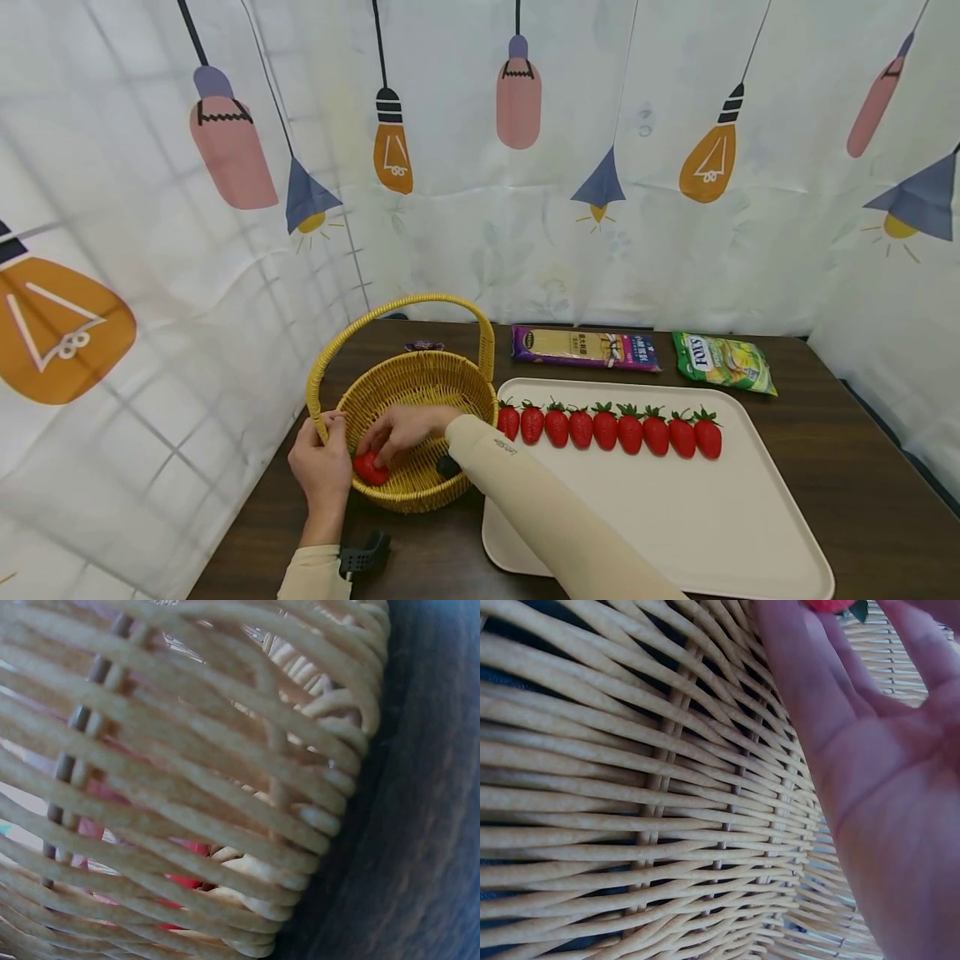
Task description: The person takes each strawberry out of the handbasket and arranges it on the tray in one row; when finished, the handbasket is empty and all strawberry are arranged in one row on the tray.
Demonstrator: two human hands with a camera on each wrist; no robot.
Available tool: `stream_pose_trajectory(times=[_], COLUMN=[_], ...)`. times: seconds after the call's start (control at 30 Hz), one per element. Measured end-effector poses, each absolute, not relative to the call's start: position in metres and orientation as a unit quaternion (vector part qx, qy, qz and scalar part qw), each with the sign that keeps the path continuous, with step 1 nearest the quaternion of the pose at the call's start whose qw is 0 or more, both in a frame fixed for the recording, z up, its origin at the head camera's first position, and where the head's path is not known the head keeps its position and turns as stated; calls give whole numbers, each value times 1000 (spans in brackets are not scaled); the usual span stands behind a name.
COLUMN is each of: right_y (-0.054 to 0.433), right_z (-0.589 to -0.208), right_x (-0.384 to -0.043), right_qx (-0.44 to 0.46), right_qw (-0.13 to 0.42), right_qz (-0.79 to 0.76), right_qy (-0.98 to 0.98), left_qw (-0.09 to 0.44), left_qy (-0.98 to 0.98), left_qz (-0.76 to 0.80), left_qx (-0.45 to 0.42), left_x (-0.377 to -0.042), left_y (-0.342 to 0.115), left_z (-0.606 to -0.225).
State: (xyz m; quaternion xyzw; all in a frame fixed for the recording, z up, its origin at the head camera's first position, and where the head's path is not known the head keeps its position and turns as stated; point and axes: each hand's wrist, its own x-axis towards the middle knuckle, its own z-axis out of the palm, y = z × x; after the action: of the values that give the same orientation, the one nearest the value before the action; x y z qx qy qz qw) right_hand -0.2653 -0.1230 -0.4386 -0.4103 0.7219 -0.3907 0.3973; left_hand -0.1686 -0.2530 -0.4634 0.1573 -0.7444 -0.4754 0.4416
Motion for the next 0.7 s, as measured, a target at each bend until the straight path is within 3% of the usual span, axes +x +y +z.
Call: stream_pose_trajectory(times=[0.17,0.43,0.7], right_y=[-123,-122,-122], right_z=[-438,-438,-433], right_x=[-265,-261,-259], right_qx=[-437,-406,-393], right_qw=[420,506,516], right_qz=[-371,-386,-374], right_qy=[704,656,663], left_qw=[439,444,446], left_qy=[-743,-742,-746], left_qz=[-479,-474,-471], left_qx=[160,165,149], left_x=[-169,-168,-168], left_y=[-254,-254,-255], left_z=[-464,-464,-463])
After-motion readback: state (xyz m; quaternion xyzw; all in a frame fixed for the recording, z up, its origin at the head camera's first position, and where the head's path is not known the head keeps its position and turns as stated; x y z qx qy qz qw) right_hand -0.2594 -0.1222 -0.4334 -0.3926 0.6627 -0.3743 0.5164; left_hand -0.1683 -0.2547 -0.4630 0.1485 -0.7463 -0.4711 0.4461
